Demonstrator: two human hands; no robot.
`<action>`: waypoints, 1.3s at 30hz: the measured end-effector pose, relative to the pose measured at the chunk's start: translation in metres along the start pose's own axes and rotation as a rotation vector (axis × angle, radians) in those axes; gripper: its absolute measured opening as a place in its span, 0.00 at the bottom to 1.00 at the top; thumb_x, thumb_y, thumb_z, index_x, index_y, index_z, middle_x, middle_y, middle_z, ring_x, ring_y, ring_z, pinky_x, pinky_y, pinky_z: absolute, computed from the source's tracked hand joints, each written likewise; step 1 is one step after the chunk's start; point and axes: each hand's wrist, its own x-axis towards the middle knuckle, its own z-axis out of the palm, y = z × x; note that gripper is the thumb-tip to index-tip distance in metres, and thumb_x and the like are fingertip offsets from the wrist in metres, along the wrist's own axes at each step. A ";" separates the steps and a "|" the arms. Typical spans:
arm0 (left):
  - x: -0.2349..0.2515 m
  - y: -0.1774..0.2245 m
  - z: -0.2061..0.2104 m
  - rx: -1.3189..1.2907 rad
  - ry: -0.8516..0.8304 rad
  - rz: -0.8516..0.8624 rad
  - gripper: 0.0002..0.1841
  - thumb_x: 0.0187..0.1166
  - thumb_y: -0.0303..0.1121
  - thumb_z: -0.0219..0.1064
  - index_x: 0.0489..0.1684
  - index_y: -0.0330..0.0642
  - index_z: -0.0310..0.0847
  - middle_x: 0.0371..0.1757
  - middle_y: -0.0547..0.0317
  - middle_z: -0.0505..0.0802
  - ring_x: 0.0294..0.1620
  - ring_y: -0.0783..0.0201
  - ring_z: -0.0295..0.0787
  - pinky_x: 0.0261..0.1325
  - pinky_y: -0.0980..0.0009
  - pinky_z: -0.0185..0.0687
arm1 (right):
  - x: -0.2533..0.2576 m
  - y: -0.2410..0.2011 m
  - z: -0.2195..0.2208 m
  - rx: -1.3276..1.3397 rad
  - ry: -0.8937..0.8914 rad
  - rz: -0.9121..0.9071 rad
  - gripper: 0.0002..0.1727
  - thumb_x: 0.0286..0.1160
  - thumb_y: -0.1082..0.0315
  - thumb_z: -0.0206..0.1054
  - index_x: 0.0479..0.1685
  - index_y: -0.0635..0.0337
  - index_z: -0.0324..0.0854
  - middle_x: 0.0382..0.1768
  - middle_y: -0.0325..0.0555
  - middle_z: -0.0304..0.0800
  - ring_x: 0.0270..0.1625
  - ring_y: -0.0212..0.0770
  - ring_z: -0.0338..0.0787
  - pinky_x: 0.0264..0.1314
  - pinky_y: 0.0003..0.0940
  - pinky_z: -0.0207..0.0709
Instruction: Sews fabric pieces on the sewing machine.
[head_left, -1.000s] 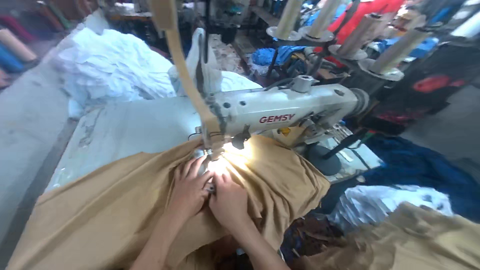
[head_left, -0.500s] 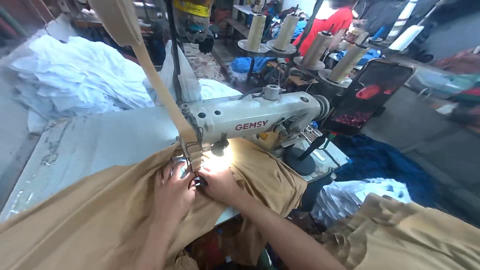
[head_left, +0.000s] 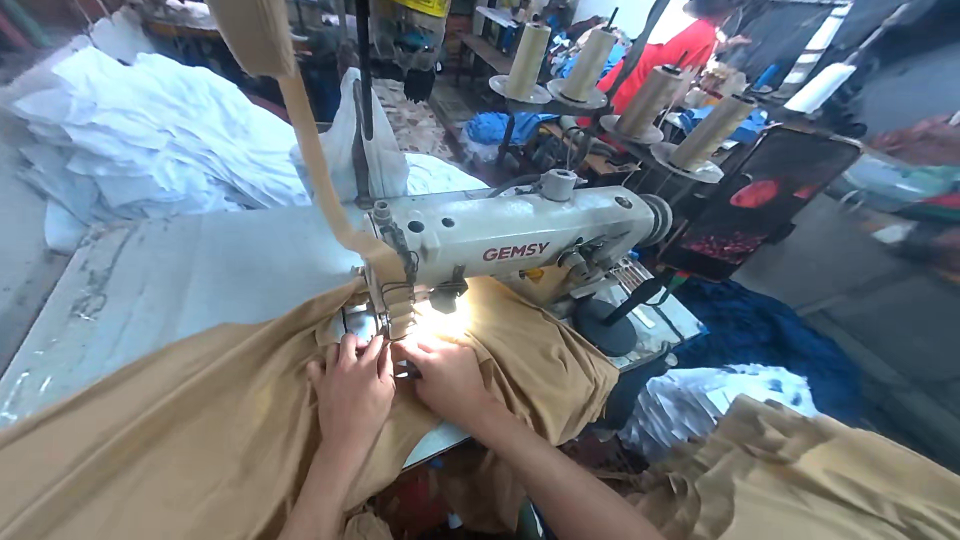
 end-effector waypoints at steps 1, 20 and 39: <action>0.002 -0.005 0.000 -0.028 0.008 0.026 0.16 0.82 0.46 0.61 0.50 0.54 0.95 0.50 0.50 0.91 0.54 0.44 0.87 0.59 0.38 0.71 | 0.001 -0.003 -0.001 -0.002 -0.015 0.014 0.28 0.63 0.69 0.69 0.68 0.37 0.88 0.38 0.42 0.94 0.35 0.48 0.94 0.28 0.51 0.82; 0.074 -0.048 -0.017 -0.294 -0.043 0.092 0.07 0.76 0.34 0.72 0.43 0.43 0.94 0.57 0.46 0.89 0.66 0.43 0.82 0.67 0.38 0.72 | 0.016 -0.047 -0.017 0.026 -0.306 0.189 0.18 0.75 0.70 0.64 0.63 0.59 0.84 0.53 0.52 0.93 0.48 0.53 0.95 0.41 0.53 0.86; 0.107 -0.060 0.013 -0.349 -0.149 0.070 0.21 0.78 0.43 0.68 0.64 0.43 0.88 0.74 0.46 0.84 0.77 0.40 0.75 0.78 0.34 0.63 | 0.058 0.060 -0.038 0.351 -0.126 0.250 0.25 0.74 0.53 0.72 0.57 0.67 0.87 0.56 0.57 0.92 0.65 0.46 0.89 0.74 0.42 0.78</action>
